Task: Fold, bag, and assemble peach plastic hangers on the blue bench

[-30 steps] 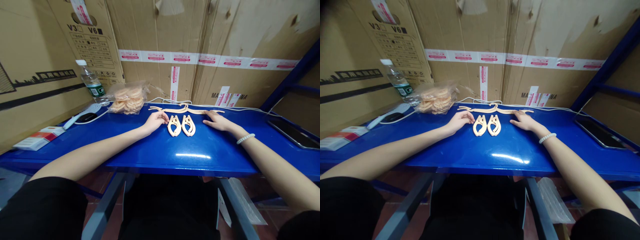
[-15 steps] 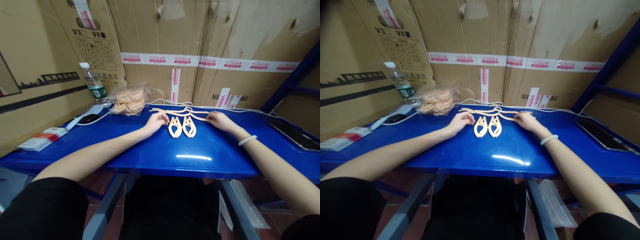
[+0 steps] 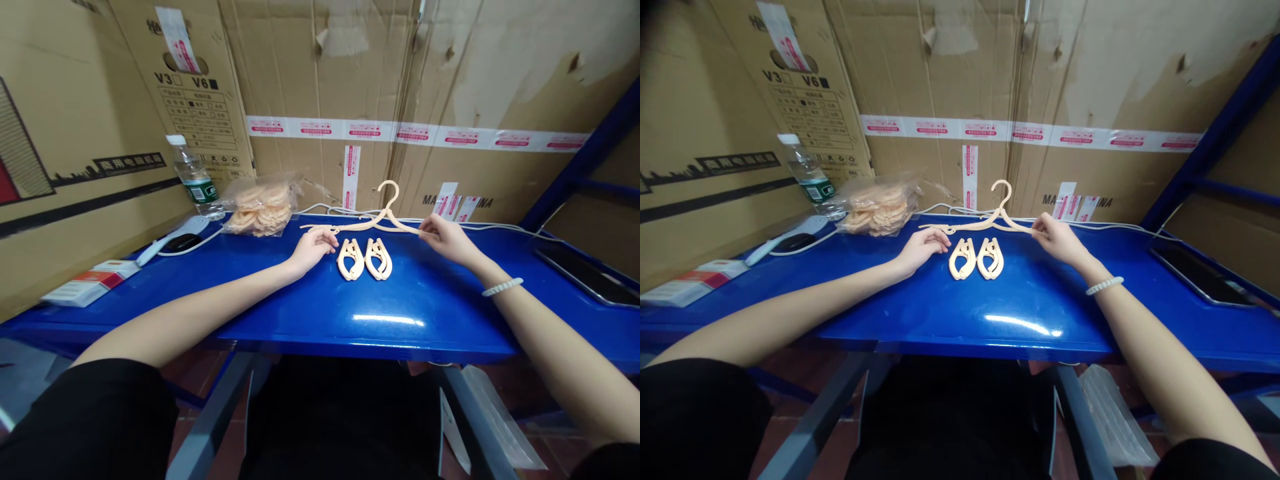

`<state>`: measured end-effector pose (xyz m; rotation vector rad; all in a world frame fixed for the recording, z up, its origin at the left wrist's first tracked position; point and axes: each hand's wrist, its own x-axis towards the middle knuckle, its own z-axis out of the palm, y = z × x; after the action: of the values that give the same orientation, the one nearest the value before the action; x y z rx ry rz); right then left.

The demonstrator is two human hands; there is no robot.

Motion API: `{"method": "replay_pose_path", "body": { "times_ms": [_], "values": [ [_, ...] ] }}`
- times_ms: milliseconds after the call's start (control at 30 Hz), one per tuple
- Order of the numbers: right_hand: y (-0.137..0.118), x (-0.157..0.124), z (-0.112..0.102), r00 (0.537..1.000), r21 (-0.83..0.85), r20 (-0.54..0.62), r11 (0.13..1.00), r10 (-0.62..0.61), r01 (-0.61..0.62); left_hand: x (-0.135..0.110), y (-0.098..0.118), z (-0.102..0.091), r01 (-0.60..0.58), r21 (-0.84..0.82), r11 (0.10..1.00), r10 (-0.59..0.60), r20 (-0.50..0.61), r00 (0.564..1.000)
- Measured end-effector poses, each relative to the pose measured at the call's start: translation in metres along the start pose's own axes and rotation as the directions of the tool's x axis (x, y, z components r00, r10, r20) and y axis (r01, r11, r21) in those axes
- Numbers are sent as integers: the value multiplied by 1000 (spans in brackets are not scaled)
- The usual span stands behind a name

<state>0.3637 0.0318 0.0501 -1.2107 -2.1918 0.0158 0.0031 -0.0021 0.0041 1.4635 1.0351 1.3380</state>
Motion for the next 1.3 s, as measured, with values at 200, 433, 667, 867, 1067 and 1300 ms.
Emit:
{"method": "replay_pose_path", "body": {
  "times_ms": [200,433,667,867,1067,1300],
  "values": [
    [-12,-2,-13,995,10,-98,1000,-23,24,3,-2,-1,99,-71,993,-105,-76,992],
    [-25,-4,-5,995,40,-48,995,-92,94,5,-7,-2,95,-190,977,-127,-167,978],
    [-35,-7,5,988,44,22,988,-151,150,3,-11,0,-42,-33,999,40,-36,999],
    [-35,-5,11,976,28,55,977,-212,211,0,-8,-1,-139,101,985,135,47,990],
    [-41,-5,5,960,-360,72,891,-269,277,-1,0,1,-24,25,999,25,-52,998],
    [-64,-15,2,997,-635,-63,772,-39,-9,-2,3,2,-46,14,999,47,-52,998]
  ]
}}
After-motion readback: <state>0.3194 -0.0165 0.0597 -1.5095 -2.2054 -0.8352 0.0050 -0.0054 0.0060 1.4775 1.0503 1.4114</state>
